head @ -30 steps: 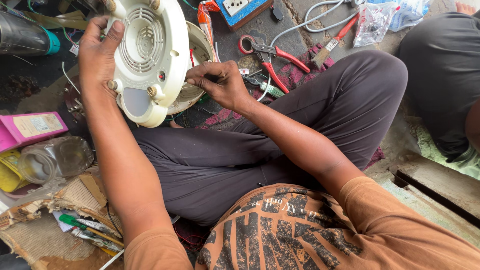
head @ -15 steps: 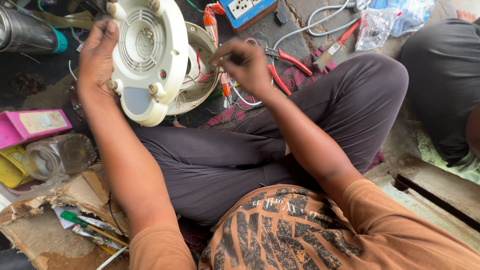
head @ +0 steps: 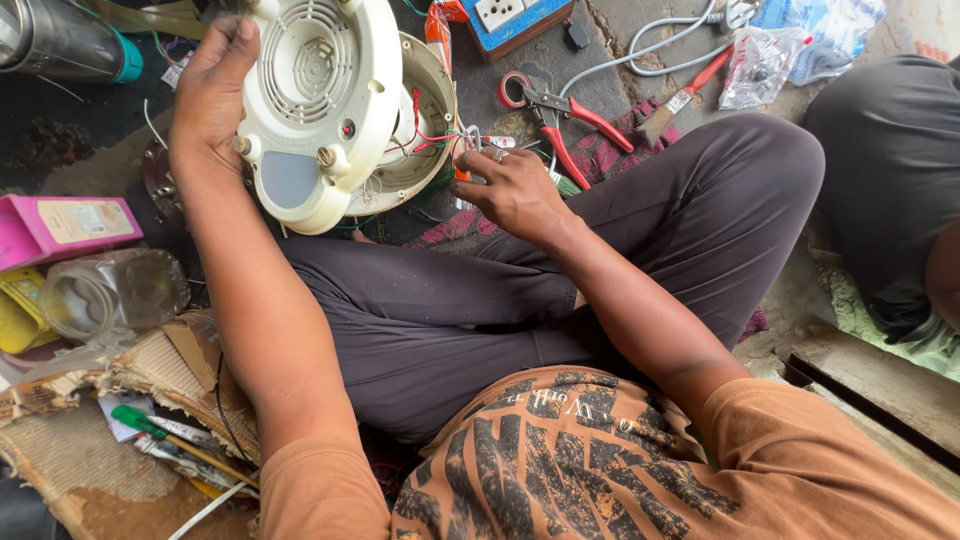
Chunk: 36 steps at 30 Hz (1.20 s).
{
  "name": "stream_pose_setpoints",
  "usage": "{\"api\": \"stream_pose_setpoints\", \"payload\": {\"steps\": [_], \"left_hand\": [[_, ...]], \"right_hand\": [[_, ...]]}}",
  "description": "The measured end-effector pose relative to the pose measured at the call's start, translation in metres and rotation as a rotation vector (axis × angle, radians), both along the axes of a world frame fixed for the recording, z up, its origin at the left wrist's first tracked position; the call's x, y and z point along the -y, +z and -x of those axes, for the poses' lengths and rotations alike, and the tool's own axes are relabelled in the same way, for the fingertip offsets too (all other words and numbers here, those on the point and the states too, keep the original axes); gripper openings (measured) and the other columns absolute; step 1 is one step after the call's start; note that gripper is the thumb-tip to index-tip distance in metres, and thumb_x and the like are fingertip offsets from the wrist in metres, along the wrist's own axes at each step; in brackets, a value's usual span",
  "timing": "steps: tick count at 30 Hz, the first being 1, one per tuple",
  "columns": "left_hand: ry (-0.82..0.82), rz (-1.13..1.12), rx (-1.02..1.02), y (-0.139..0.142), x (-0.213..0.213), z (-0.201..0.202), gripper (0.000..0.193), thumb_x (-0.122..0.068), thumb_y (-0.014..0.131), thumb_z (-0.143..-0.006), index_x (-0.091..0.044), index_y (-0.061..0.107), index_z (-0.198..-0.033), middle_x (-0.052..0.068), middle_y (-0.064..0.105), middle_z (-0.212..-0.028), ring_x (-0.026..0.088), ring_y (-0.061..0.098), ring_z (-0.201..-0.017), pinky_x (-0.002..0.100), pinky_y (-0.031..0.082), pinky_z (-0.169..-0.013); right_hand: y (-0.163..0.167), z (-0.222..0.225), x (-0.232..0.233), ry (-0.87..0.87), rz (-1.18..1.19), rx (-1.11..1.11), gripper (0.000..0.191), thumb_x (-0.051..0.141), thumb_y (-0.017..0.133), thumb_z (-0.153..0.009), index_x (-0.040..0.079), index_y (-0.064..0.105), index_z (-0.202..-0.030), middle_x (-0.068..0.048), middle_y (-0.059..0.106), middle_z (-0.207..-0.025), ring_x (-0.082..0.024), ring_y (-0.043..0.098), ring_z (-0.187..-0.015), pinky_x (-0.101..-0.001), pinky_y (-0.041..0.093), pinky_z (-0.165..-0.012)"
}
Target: The person sits on the floor and repairs a white plastic appliance base. They use pliers to cut a wire, then use a screwdriver to tighten screws on the base. The person also wipes the base with a brush and adjusts the internal components.
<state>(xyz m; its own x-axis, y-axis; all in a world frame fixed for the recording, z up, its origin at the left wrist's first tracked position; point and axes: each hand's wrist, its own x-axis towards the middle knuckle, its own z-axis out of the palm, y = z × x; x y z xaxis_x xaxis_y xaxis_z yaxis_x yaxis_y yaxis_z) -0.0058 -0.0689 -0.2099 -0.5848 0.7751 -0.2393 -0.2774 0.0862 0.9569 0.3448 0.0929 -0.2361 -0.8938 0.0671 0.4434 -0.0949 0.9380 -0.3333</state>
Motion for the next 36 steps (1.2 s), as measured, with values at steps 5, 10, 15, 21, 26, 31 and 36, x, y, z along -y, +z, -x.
{"api": "stream_pose_setpoints", "payload": {"steps": [5, 10, 15, 21, 26, 31, 36], "left_hand": [[-0.001, 0.031, -0.011, 0.0, -0.001, 0.001, 0.029, -0.033, 0.075, -0.108, -0.011, 0.067, -0.123, -0.002, 0.07, -0.113, 0.008, 0.065, -0.104, 0.024, 0.053, -0.093], [0.014, 0.049, 0.006, 0.002, -0.002, 0.0, 0.029, -0.033, 0.075, -0.107, -0.011, 0.068, -0.124, -0.001, 0.072, -0.114, 0.008, 0.067, -0.102, 0.025, 0.055, -0.091], [-0.031, -0.004, 0.052, 0.0, -0.005, -0.002, 0.033, -0.033, 0.075, -0.107, -0.009, 0.067, -0.129, 0.004, 0.073, -0.122, 0.013, 0.071, -0.107, 0.031, 0.059, -0.096], [-0.014, 0.001, 0.077, 0.0, -0.008, -0.003, 0.051, -0.032, 0.073, -0.109, 0.003, 0.062, -0.144, 0.012, 0.072, -0.135, 0.019, 0.073, -0.117, 0.034, 0.06, -0.103], [0.01, 0.047, 0.096, 0.001, -0.011, -0.006, 0.054, -0.031, 0.071, -0.11, 0.007, 0.06, -0.146, 0.015, 0.071, -0.137, 0.022, 0.073, -0.119, 0.036, 0.061, -0.104], [-0.045, -0.004, 0.138, 0.003, -0.013, -0.011, 0.056, -0.032, 0.07, -0.112, 0.009, 0.058, -0.148, 0.016, 0.07, -0.141, 0.024, 0.072, -0.124, 0.037, 0.059, -0.11], [-0.04, 0.001, 0.14, 0.003, -0.011, -0.011, 0.057, -0.034, 0.07, -0.111, 0.009, 0.059, -0.146, 0.017, 0.07, -0.14, 0.024, 0.072, -0.123, 0.038, 0.059, -0.109]], "right_hand": [[0.0, 0.002, -0.007, -0.017, 0.009, -0.061, 0.024, 0.011, 0.07, -0.087, 0.021, 0.076, -0.108, -0.003, 0.062, -0.12, -0.022, 0.071, -0.087, -0.0369, 0.051, -0.07], [0.004, 0.009, -0.004, -0.034, 0.147, -0.247, 0.021, 0.006, 0.078, -0.086, 0.018, 0.079, -0.103, -0.006, 0.071, -0.114, -0.019, 0.068, -0.071, -0.0348, 0.048, -0.055], [0.016, 0.036, 0.001, 0.007, 0.454, -0.306, 0.02, 0.011, 0.081, -0.094, 0.011, 0.076, -0.113, -0.005, 0.07, -0.094, -0.022, 0.07, -0.077, -0.0352, 0.054, -0.062], [0.025, 0.047, 0.017, -0.085, 0.406, -0.252, 0.015, 0.014, 0.081, -0.092, 0.011, 0.076, -0.106, -0.005, 0.068, -0.081, -0.025, 0.067, -0.07, -0.0398, 0.048, -0.057], [0.024, 0.048, 0.025, -0.147, 0.482, -0.264, 0.016, 0.012, 0.077, -0.092, 0.009, 0.077, -0.108, -0.005, 0.071, -0.084, -0.025, 0.065, -0.069, -0.0396, 0.049, -0.059], [0.02, 0.053, 0.028, -0.237, 0.594, -0.333, 0.012, 0.012, 0.078, -0.09, 0.013, 0.077, -0.103, -0.004, 0.072, -0.085, -0.024, 0.069, -0.073, -0.0382, 0.051, -0.063], [0.023, 0.054, 0.036, -0.292, 0.725, -0.316, 0.01, 0.014, 0.08, -0.09, 0.014, 0.078, -0.1, -0.003, 0.072, -0.086, -0.022, 0.072, -0.076, -0.0356, 0.054, -0.065]]}}
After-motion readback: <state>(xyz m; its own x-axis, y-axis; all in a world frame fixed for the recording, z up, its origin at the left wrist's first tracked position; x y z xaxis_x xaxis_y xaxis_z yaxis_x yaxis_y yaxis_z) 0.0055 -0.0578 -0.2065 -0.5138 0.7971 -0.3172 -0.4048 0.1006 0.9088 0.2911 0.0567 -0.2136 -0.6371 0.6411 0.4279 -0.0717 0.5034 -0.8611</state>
